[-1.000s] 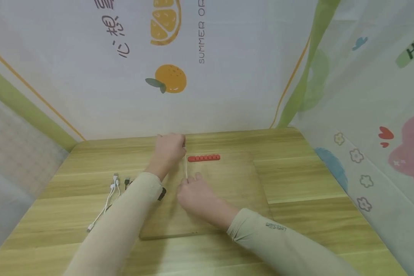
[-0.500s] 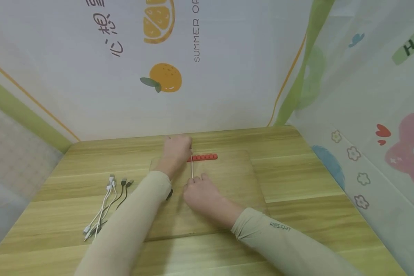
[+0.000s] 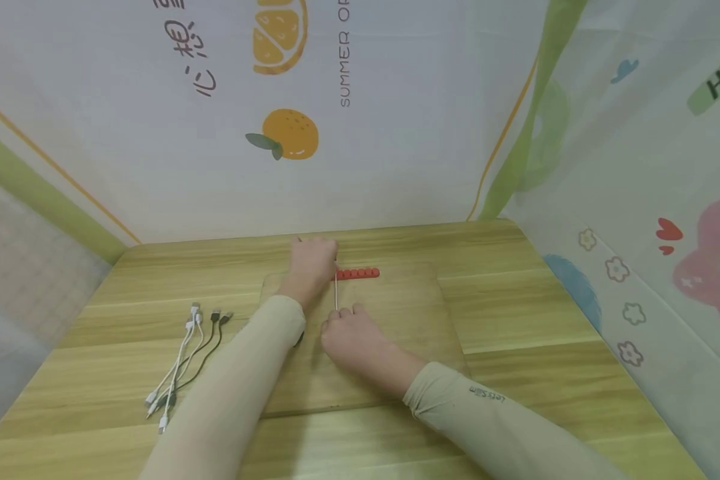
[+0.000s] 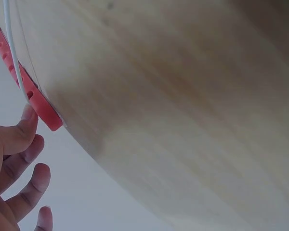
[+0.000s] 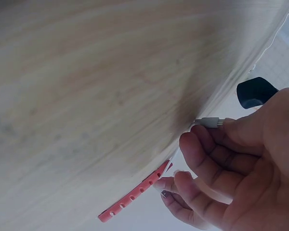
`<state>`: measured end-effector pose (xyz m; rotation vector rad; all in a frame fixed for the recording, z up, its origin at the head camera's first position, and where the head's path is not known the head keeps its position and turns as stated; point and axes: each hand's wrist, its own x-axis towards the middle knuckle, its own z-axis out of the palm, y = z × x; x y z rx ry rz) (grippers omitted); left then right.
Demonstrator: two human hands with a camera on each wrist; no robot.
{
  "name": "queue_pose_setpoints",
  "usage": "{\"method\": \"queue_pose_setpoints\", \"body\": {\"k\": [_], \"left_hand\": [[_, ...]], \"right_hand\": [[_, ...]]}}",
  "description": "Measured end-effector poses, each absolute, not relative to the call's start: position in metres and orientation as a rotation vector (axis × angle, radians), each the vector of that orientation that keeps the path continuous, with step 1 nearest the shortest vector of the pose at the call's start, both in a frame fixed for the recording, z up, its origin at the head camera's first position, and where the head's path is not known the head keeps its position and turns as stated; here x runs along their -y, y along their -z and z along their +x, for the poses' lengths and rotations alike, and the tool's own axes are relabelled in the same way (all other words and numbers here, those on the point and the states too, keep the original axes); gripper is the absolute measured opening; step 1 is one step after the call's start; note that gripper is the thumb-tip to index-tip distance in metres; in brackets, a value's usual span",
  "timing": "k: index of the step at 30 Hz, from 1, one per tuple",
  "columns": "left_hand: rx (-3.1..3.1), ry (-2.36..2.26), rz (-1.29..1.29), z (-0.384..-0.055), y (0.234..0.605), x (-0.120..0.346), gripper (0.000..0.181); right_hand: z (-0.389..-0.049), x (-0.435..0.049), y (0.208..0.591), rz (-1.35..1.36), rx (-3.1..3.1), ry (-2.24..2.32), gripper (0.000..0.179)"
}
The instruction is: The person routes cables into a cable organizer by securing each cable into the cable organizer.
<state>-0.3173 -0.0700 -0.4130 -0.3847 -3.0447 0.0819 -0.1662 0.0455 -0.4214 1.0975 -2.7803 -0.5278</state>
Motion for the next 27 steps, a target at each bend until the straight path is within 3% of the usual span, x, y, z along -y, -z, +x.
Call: {"method": "queue_pose_setpoints", "body": {"k": [10, 27], "left_hand": [[3.037, -0.178, -0.416, -0.317, 0.412, 0.065, 0.024], [3.147, 0.017, -0.452, -0.314, 0.417, 0.075, 0.025]], "right_hand": [[-0.169, -0.044, 0.423, 1.090, 2.773, 0.522, 0.022], [-0.166, -0.046, 0.416, 1.113, 2.834, 0.362, 0.010]]}}
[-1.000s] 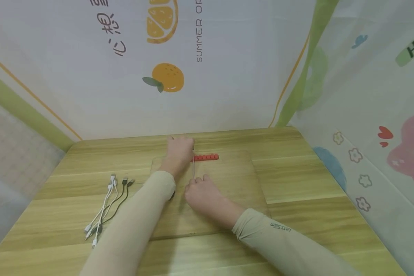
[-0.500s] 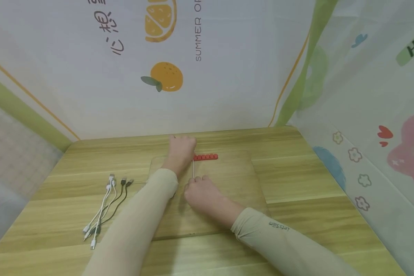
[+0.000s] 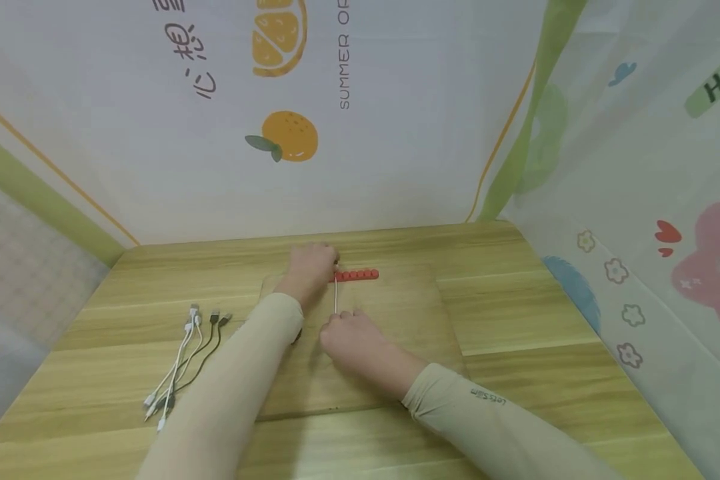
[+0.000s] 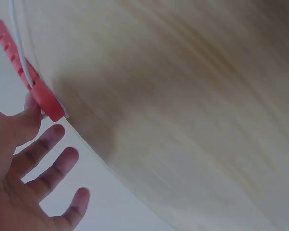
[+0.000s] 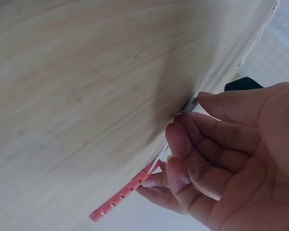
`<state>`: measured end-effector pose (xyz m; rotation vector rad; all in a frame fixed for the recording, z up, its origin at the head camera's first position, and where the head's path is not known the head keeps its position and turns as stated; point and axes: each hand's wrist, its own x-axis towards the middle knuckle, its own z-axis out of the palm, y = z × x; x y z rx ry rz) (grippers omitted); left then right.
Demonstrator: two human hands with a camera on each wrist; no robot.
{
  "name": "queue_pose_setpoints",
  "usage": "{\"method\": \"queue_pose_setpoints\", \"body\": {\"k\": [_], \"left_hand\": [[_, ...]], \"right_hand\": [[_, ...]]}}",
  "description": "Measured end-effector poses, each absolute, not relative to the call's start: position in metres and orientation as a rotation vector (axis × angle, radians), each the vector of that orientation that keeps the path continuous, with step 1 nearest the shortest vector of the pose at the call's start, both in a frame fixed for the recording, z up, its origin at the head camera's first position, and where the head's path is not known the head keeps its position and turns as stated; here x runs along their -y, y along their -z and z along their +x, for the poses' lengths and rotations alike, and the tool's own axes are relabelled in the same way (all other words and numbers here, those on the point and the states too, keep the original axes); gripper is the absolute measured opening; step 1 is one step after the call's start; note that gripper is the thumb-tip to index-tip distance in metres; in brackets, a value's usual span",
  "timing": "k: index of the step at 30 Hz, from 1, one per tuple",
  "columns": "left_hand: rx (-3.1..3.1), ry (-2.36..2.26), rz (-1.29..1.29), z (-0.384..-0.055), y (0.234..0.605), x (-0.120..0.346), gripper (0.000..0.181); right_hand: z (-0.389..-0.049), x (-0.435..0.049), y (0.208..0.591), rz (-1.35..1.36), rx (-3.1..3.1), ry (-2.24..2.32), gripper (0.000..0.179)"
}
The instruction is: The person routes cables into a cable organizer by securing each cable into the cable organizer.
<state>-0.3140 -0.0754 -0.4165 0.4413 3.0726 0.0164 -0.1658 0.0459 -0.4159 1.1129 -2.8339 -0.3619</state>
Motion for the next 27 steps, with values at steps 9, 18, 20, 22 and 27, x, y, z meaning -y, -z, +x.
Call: {"method": "queue_pose_setpoints", "body": {"k": [9, 18, 20, 22, 27], "left_hand": [[-2.983, -0.182, 0.405, -0.3103, 0.4164, 0.0802, 0.035], [-2.994, -0.249, 0.374, -0.3119, 0.4179, 0.0801, 0.031], [-2.992, -0.251, 0.367, -0.3123, 0.4178, 0.0796, 0.030], [-2.995, -0.251, 0.362, -0.3125, 0.4175, 0.0789, 0.029], [-2.993, -0.247, 0.376, -0.3119, 0.4147, 0.0789, 0.032]], "right_hand": [[-0.1628, -0.0463, 0.4113, 1.134, 2.857, 0.338, 0.010], [-0.1615, -0.0453, 0.4109, 1.131, 2.848, 0.341, 0.009], [-0.1619, -0.0451, 0.4116, 1.133, 2.849, 0.336, 0.009], [-0.1621, -0.0452, 0.4119, 1.132, 2.847, 0.336, 0.008], [-0.1633, -0.0454, 0.4125, 1.124, 2.836, 0.346, 0.006]]}}
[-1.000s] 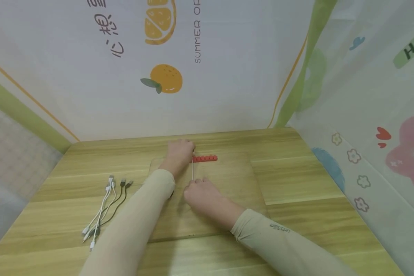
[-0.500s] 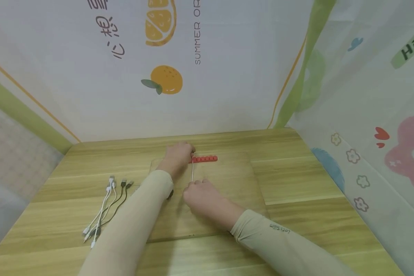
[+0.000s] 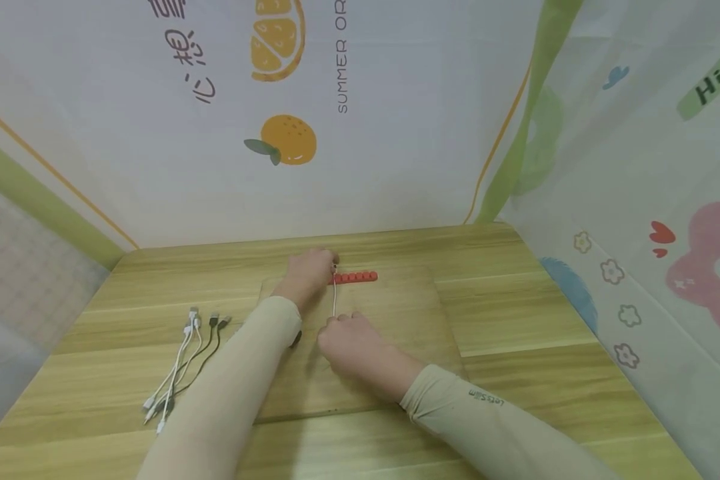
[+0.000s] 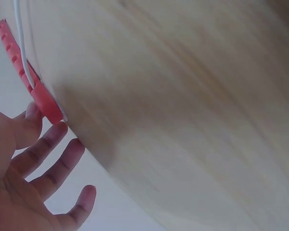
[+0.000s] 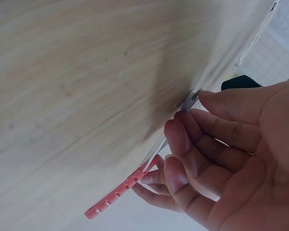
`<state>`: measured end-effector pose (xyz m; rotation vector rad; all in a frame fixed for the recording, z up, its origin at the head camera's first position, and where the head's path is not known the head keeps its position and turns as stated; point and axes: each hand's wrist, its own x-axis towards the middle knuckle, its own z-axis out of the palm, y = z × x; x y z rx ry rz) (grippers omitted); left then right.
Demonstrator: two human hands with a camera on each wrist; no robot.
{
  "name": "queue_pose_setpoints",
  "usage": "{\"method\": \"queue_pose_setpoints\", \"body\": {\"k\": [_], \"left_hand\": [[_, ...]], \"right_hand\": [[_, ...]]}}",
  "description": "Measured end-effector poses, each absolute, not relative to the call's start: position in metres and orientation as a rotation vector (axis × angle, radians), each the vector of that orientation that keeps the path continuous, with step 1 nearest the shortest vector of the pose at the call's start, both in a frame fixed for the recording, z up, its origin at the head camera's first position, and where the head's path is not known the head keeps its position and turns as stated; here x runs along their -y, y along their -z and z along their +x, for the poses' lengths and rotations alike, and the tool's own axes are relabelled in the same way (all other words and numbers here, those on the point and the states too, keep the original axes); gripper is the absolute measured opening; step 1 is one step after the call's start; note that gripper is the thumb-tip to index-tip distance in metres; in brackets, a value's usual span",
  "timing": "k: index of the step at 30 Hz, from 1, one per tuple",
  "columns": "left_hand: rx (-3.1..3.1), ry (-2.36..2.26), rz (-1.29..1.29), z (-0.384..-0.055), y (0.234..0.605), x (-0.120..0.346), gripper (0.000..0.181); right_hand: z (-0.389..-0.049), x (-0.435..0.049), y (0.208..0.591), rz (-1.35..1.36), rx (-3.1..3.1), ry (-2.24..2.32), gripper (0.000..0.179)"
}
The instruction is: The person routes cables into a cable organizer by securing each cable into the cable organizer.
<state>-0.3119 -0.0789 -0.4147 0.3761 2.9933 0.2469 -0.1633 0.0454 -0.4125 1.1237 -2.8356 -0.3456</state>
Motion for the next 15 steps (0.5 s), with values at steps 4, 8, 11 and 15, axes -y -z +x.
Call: {"method": "queue_pose_setpoints", "body": {"k": [4, 8, 11, 15], "left_hand": [[-2.989, -0.225, 0.394, -0.310, 0.411, 0.082, 0.036], [-3.000, -0.200, 0.439, -0.309, 0.406, 0.086, 0.036], [-3.013, -0.193, 0.471, -0.309, 0.402, 0.091, 0.034], [-3.032, -0.168, 0.494, -0.308, 0.391, 0.099, 0.034]], "right_hand": [[-0.164, -0.045, 0.410, 1.125, 2.835, 0.342, 0.006], [-0.165, -0.044, 0.407, 1.125, 2.844, 0.333, 0.008], [-0.166, -0.043, 0.404, 1.129, 2.847, 0.321, 0.008], [-0.166, -0.041, 0.402, 1.142, 2.832, 0.312, 0.008]]}}
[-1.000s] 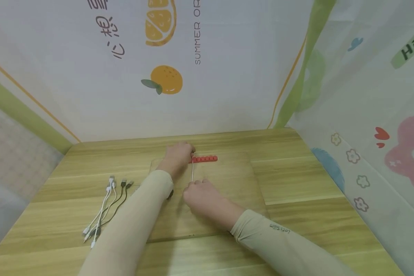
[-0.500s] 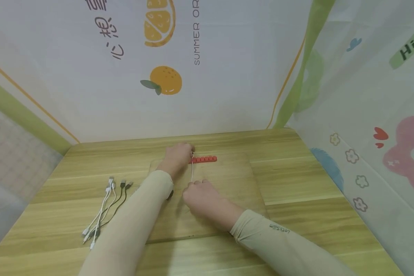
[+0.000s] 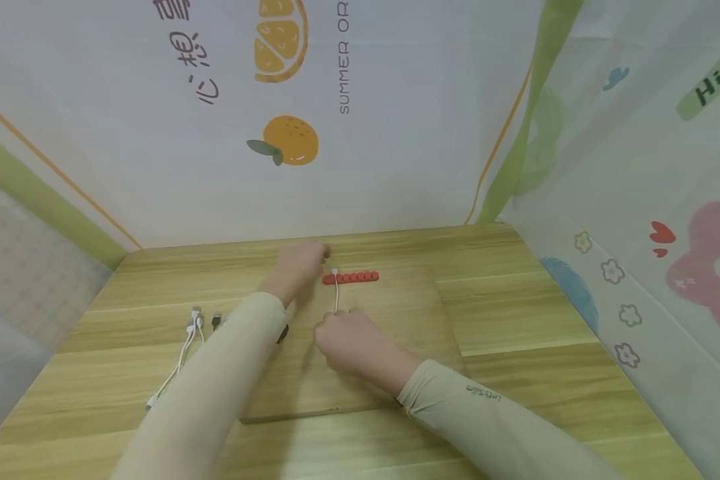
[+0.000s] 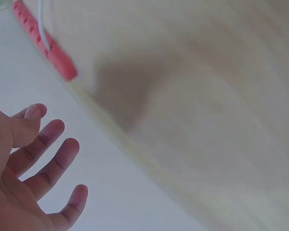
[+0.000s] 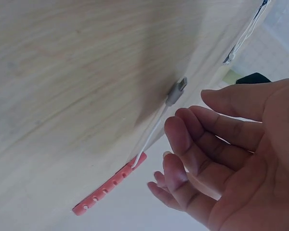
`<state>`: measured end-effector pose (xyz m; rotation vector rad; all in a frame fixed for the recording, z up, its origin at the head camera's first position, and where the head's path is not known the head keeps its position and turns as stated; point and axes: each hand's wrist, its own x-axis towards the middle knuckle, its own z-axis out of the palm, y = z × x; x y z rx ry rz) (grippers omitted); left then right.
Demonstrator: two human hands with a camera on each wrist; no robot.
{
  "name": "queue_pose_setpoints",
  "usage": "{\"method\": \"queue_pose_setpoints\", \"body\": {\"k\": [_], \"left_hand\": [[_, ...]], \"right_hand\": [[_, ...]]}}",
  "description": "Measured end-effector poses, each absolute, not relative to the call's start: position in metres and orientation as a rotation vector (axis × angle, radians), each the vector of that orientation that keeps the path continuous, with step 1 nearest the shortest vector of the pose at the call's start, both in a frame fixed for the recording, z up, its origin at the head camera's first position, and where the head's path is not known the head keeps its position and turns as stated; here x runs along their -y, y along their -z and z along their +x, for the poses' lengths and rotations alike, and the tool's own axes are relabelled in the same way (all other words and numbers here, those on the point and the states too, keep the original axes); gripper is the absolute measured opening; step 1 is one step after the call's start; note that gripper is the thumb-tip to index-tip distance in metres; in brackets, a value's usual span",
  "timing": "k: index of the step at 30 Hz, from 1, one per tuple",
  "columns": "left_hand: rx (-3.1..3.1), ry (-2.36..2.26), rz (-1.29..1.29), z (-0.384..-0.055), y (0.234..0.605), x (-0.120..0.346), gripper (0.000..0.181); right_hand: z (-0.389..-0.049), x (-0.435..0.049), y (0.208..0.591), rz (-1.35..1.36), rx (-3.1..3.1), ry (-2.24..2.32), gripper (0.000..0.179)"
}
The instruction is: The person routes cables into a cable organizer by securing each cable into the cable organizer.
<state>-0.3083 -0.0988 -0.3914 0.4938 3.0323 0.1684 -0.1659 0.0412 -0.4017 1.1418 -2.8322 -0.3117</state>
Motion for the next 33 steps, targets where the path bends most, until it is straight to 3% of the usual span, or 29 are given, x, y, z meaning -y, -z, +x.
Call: {"method": "queue_pose_setpoints", "body": {"k": [16, 27, 33], "left_hand": [[-3.048, -0.122, 0.481, -0.287, 0.352, 0.168, 0.029], [-3.030, -0.125, 0.467, -0.271, 0.344, 0.203, 0.038], [-3.009, -0.022, 0.604, -0.262, 0.344, 0.217, 0.024]], "right_hand": [[-0.162, -0.007, 0.394, 1.243, 2.893, 0.284, 0.014], [-0.151, 0.021, 0.388, 1.277, 2.884, 0.361, 0.008], [-0.145, 0.031, 0.388, 1.299, 2.874, 0.376, 0.007]]}}
